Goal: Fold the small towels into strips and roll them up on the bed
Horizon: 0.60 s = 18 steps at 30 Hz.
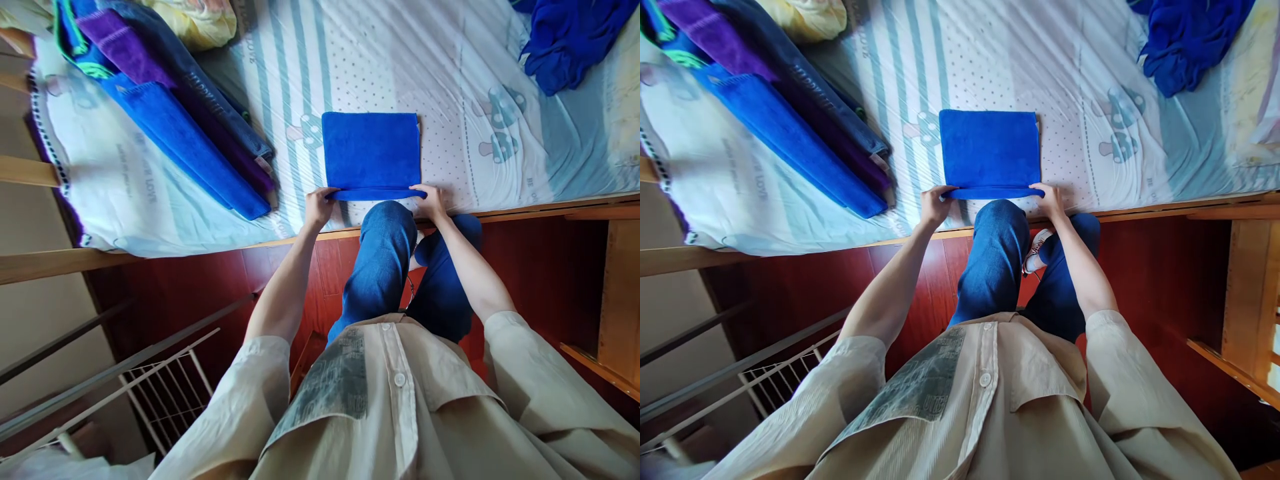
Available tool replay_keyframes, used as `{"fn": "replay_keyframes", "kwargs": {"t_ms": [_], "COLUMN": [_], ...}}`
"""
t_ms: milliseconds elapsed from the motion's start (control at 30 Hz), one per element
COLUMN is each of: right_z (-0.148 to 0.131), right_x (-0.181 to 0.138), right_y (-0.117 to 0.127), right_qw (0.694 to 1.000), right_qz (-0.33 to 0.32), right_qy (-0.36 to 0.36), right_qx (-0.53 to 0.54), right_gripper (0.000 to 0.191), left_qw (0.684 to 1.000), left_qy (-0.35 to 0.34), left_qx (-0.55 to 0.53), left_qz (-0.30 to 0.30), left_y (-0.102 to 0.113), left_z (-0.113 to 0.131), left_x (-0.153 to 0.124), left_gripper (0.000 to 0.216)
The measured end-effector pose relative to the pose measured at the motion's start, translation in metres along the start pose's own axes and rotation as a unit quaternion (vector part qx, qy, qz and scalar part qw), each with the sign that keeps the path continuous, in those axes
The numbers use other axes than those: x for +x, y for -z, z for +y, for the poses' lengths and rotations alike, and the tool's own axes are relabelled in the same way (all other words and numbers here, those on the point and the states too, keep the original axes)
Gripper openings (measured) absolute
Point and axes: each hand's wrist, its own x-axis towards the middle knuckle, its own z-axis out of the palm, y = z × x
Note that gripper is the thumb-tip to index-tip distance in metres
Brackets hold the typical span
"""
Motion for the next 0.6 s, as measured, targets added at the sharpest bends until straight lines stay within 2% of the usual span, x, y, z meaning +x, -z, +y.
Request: {"fn": "replay_keyframes", "kwargs": {"t_ms": [100, 300, 433, 600], "right_z": [-0.003, -0.002, 0.006, 0.019], "right_x": [0.007, 0.015, 0.017, 0.015], "right_y": [0.007, 0.003, -0.002, -0.003], "right_qw": [0.997, 0.985, 0.981, 0.985], "right_qz": [0.027, 0.071, 0.096, 0.074], "right_qy": [-0.022, -0.053, -0.06, -0.053], "right_qx": [0.068, 0.145, 0.156, 0.144], "right_gripper": [0.034, 0.028, 0.031, 0.046], "left_qw": [0.998, 0.987, 0.98, 0.979], "left_qy": [0.043, 0.063, 0.085, 0.133], "left_qx": [-0.026, -0.134, -0.158, -0.121], "left_qz": [0.027, 0.057, 0.08, 0.093], "left_y": [0.003, 0.002, 0.0, 0.0], "left_z": [0.009, 0.013, 0.008, 0.002], "left_x": [0.004, 0.009, 0.011, 0.006], "left_gripper": [0.034, 0.037, 0.036, 0.038]}}
